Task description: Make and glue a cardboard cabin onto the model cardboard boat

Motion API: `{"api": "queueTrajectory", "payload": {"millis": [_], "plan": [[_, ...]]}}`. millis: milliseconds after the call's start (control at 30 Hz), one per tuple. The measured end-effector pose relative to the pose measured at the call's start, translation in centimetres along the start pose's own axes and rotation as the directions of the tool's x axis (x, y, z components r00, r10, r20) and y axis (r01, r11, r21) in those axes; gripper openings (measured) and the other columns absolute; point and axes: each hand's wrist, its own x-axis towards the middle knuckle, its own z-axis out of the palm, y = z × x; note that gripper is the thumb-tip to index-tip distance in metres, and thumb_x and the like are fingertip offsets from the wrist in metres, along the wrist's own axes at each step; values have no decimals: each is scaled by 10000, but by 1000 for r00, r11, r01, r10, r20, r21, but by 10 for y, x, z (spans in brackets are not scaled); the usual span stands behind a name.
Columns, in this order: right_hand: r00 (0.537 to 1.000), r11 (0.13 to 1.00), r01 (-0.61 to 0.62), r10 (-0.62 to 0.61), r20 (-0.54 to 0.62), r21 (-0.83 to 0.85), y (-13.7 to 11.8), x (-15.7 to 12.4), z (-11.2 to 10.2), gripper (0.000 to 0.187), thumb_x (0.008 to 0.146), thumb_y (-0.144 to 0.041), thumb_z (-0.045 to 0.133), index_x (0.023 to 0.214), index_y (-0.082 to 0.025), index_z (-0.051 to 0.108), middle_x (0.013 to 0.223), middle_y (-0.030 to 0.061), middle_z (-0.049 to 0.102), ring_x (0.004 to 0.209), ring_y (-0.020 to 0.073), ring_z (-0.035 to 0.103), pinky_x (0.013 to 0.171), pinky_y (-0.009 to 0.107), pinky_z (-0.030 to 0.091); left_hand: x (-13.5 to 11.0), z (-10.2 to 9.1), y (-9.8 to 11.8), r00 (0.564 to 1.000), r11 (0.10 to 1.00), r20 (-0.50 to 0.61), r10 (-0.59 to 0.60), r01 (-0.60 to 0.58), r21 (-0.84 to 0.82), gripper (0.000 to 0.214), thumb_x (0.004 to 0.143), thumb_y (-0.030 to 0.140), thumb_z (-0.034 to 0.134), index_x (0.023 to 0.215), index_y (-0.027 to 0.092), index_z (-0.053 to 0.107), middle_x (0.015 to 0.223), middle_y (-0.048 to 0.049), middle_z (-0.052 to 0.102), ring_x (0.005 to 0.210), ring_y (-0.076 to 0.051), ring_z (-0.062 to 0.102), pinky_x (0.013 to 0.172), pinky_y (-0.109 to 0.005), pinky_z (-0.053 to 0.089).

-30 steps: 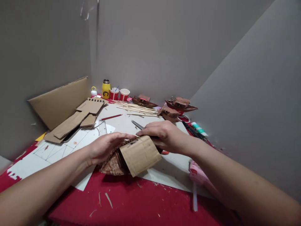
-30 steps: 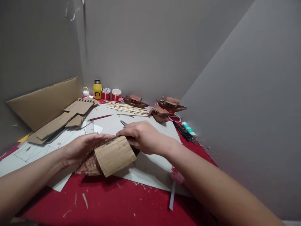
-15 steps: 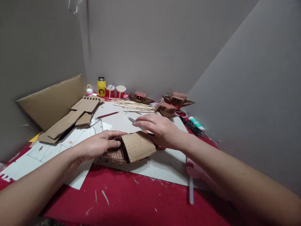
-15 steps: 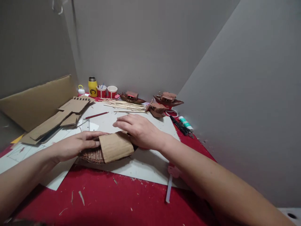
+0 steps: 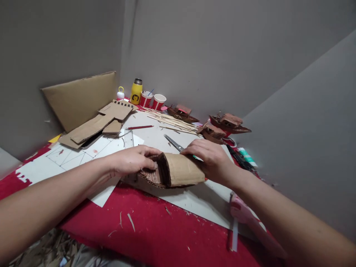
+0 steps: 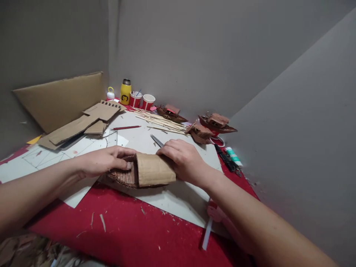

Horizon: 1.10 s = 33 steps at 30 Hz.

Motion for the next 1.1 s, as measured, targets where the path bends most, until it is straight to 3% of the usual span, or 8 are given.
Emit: {"api": "queueTrajectory", "payload": {"millis": [133,333,600,867,1000,1100], "plan": [[999,1000,29,-30,31,9,-2,-1,0,115,877,-75,519,919,-138,606,732,62,623,665,177,535,601,304,413,0,-3,1,996,998,87,-30,36,-60,386,662,38,642,1027,135,723,920,-52,741,779,-160,656,757,-286,487],[998,996,11,-16,54,90,-5,-2,0,57,888,-136,556,909,-157,604,714,48,625,653,169,545,602,299,415,3,-3,0,996,994,48,-70,74,-75,415,587,-4,549,929,137,737,778,-14,709,650,-131,614,645,-251,467],[993,966,-60,32,113,253,-6,-3,-10,84,903,-123,556,938,-192,590,772,65,664,697,166,600,628,281,480,7,-2,-9,990,998,139,-22,30,-53,263,549,31,557,754,141,681,697,-4,664,609,-132,599,599,-240,457],[990,900,-117,75,117,420,-5,-11,-9,123,936,-283,593,1050,-250,625,813,53,667,726,186,629,636,315,509,8,0,-10,984,999,177,-35,38,-11,264,527,45,548,747,133,666,732,-26,682,654,-158,621,647,-268,483],[987,889,-146,99,128,434,-7,-12,-9,134,952,-331,561,1042,-268,637,789,60,667,722,200,626,632,340,512,7,1,-9,979,1000,204,-10,9,4,259,538,62,542,750,147,664,678,-4,655,607,-142,582,595,-250,448],[982,899,-170,122,141,404,-11,-9,-11,146,966,-332,527,1033,-269,641,853,101,695,818,223,650,723,368,529,5,2,-9,977,999,211,22,-28,25,277,527,59,530,738,157,681,710,-18,681,644,-168,598,614,-275,459]]}}
